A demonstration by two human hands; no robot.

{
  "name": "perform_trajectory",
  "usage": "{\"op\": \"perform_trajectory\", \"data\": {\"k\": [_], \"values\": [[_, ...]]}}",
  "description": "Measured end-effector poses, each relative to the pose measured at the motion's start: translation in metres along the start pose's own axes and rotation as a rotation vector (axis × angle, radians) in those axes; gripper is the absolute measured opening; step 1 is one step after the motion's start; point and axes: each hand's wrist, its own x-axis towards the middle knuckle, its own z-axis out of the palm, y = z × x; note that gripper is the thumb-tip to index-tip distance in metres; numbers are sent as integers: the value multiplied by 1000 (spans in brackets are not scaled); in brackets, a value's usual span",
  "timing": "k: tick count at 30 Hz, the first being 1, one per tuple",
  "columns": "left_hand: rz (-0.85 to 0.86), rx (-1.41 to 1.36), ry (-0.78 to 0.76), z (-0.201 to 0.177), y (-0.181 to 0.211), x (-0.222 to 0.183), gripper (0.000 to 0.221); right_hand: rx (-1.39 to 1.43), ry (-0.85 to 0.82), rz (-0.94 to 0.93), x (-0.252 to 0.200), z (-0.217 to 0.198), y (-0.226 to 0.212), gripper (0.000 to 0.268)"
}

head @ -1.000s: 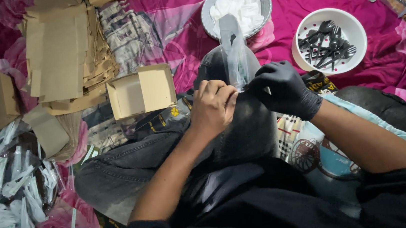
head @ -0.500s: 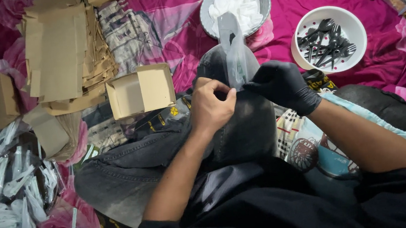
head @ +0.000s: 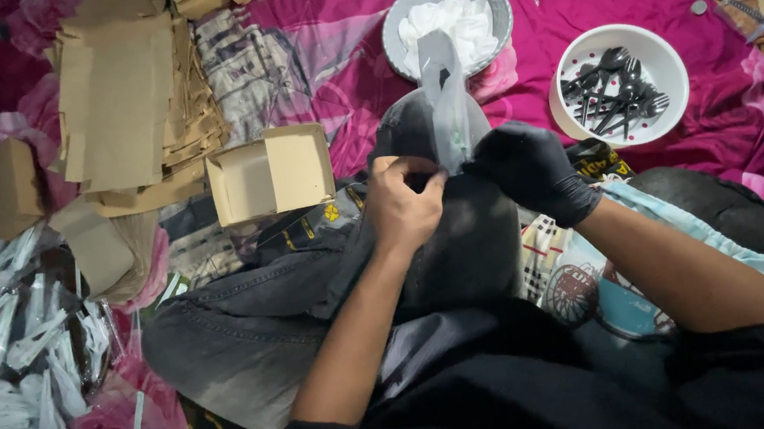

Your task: Folding small cardboard boxes and placing individually wrapped plastic forks inside them for packaging.

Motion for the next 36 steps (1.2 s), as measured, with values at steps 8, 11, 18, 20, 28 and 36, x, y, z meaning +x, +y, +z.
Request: {"op": "perform_trajectory", "data": {"k": [8, 11, 18, 20, 28, 36], "values": [[125, -150, 32, -16, -28, 11, 8, -17, -96, -24, 26, 0, -49, 15], [70, -267, 66, -56, -54, 32, 11, 74, -196, -120, 57, 7, -103, 12], [-196, -217, 207, -162, -131, 58, 7, 292, -423, -80, 128, 172, -134, 11], [-291, -211, 243, -174, -164, 64, 7, 406, -506, -31, 130, 210, -145, 9], [-498, -6, 202, -171, -282, 85, 13, 83, -602, 294, 116, 335, -99, 18], [-606, 87, 50, -156, -289, 85, 23, -160, -628, 313, 132, 356, -91, 15]]}}
